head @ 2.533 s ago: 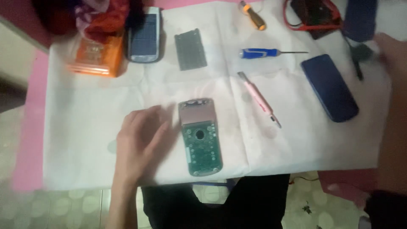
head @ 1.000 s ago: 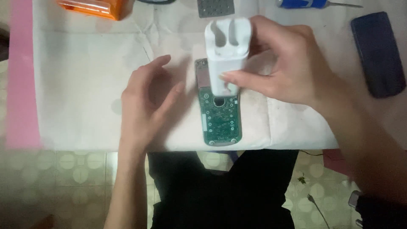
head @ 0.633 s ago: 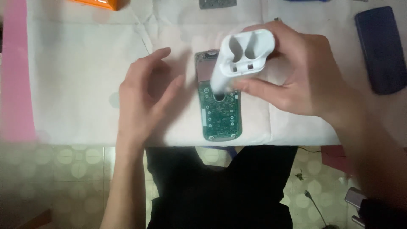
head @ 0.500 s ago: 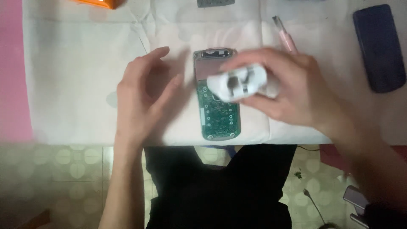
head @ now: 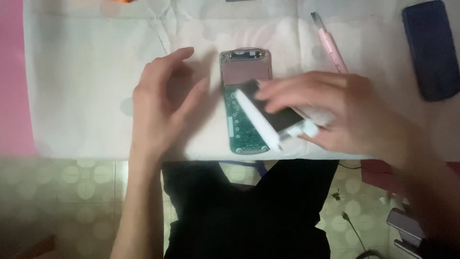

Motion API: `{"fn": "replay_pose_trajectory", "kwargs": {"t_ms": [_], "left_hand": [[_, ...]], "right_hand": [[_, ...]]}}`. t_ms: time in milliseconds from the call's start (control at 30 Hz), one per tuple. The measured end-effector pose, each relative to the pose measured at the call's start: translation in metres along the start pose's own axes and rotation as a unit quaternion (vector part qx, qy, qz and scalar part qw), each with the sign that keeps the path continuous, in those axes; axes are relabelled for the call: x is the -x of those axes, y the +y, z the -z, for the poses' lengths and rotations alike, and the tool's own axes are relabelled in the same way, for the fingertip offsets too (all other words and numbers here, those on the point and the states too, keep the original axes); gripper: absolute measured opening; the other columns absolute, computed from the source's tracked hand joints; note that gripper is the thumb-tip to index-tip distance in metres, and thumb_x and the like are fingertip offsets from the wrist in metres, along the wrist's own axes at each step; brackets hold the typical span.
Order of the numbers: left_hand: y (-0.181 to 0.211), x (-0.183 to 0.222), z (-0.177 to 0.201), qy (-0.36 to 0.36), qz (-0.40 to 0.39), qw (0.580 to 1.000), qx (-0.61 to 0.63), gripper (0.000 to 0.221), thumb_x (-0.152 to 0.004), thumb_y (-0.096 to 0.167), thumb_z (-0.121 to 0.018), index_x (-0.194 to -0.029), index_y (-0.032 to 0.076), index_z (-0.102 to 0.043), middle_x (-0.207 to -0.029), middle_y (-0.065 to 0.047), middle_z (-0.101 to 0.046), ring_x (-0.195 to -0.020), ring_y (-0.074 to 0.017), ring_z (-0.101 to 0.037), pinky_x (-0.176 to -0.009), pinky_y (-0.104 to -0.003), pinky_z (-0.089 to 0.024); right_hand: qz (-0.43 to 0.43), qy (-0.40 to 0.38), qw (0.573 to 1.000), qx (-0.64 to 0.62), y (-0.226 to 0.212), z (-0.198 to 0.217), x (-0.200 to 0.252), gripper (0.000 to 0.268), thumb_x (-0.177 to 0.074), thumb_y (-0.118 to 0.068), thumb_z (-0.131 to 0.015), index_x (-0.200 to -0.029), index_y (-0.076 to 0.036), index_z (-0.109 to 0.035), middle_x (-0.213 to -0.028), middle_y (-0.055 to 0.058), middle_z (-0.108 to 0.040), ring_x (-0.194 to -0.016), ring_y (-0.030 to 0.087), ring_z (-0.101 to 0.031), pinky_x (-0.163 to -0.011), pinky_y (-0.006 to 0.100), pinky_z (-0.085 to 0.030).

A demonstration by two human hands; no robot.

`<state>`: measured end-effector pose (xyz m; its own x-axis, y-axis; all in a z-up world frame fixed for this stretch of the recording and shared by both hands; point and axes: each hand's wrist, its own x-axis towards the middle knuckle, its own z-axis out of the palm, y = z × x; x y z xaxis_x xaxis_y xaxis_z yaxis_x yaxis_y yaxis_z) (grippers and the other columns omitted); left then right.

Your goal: Disassembling and reassembling components of a mobile phone, specifically handling the keypad and outer casing.

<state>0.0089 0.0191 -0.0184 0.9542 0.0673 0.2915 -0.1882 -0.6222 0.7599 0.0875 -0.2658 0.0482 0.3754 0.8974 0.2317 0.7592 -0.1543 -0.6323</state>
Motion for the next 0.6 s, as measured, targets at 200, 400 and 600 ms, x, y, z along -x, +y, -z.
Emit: {"fn": "replay_pose_trajectory", "kwargs": {"t_ms": [200,400,600], "left_hand": [[0.001,0.002,0.0,0.002,0.002,1.0,0.019,0.042,-0.102,0.025,-0.068,-0.139,0.008,-0.057,-0.121,-0.011,-0.065,-0.112,-0.0243,-0.061,-0.101,-0.038,-0.048],[0.002,0.001,0.001,-0.001,-0.001,1.0,0.009,0.039,-0.102,0.027,-0.068,-0.135,0.008,-0.06,-0.113,-0.01,-0.065,-0.107,-0.0239,-0.06,-0.097,-0.037,-0.046],[-0.001,0.001,0.0,-0.001,-0.014,1.0,0.007,0.036,-0.104,0.028,-0.066,-0.133,0.007,-0.062,-0.111,-0.01,-0.064,-0.104,-0.023,-0.061,-0.094,-0.036,-0.047]], "right_hand": [[-0.255,-0.081,0.96,0.082,-0.023,0.026,0.018,0.061,-0.063,-0.029,-0.091,-0.121,-0.029,-0.073,-0.108,-0.011,-0.082,-0.088,0.007,-0.077,-0.072,0.025,-0.053],[-0.197,0.077,0.972,0.103,-0.015,0.016,-0.006,0.063,-0.076,-0.017,-0.096,-0.131,-0.003,-0.068,-0.122,0.011,-0.074,-0.103,0.019,-0.07,-0.086,0.029,-0.05],[-0.013,-0.029,0.998,0.051,-0.013,-0.006,0.005,0.046,-0.081,0.001,-0.067,-0.125,-0.009,-0.063,-0.139,0.01,-0.067,-0.137,0.034,-0.064,-0.106,0.045,-0.059]]}}
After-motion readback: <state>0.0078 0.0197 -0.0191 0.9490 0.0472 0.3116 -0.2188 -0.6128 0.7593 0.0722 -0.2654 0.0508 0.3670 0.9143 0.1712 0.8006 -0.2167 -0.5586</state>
